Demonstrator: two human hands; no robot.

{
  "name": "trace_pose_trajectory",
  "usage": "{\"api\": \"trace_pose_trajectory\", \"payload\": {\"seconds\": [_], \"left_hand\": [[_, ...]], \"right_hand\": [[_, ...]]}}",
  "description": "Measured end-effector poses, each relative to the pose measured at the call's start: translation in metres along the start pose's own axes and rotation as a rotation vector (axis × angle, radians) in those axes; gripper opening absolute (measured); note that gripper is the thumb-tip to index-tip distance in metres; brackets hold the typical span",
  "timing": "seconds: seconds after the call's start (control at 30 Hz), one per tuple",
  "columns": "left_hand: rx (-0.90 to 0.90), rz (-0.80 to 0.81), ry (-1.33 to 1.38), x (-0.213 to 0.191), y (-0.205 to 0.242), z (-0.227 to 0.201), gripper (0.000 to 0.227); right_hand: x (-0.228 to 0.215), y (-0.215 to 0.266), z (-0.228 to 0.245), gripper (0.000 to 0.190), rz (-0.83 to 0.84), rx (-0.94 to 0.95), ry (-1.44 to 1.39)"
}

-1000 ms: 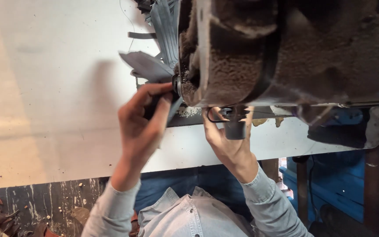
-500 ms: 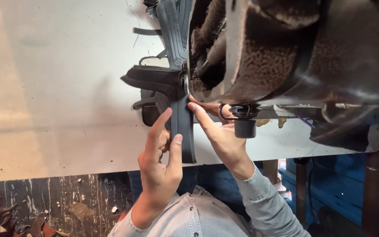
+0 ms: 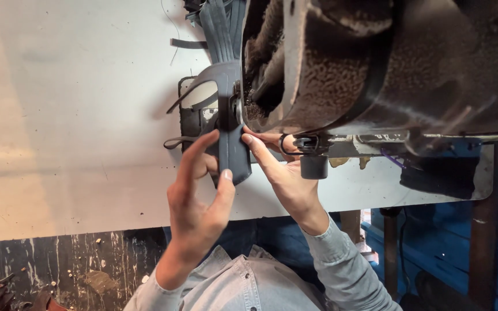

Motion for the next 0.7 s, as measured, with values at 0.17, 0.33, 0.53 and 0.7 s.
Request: {"api": "trace_pose_trajectory", "payload": {"seconds": [0.17,0.33,0.53,0.7], "left_hand": [[-0.047,0.021,0.126,0.006,-0.023,0.008,0.053],[-0.025,0.029,0.184,0.01,-0.046,0.012,0.05],[-0.028,-0.032,0.426,0.026,-0.051,0.016,0.038],[-0.019,-0.062,0.549,0.03,-0.052,0.018,0.031]], "right_hand": [[-0.001,-0.001,0.003,0.014,-0.003,-0.072,0.032],[0.0,-0.001,0.004,0.014,-0.03,-0.057,0.042],[-0.008,-0.002,0.018,0.01,-0.008,-0.302,0.133],[-0.017,-0.004,0.002,0.008,0.045,-0.377,0.073]]}}
Point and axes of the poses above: each hand's wrist, its own y-axis away from the middle knuckle, its own x-axis out of the palm, z = x × y, the point moved 1 cm from there along -y, towards the middle knuckle, and after that the axes turned 9 degrees about -y, right-handed, at the moved point
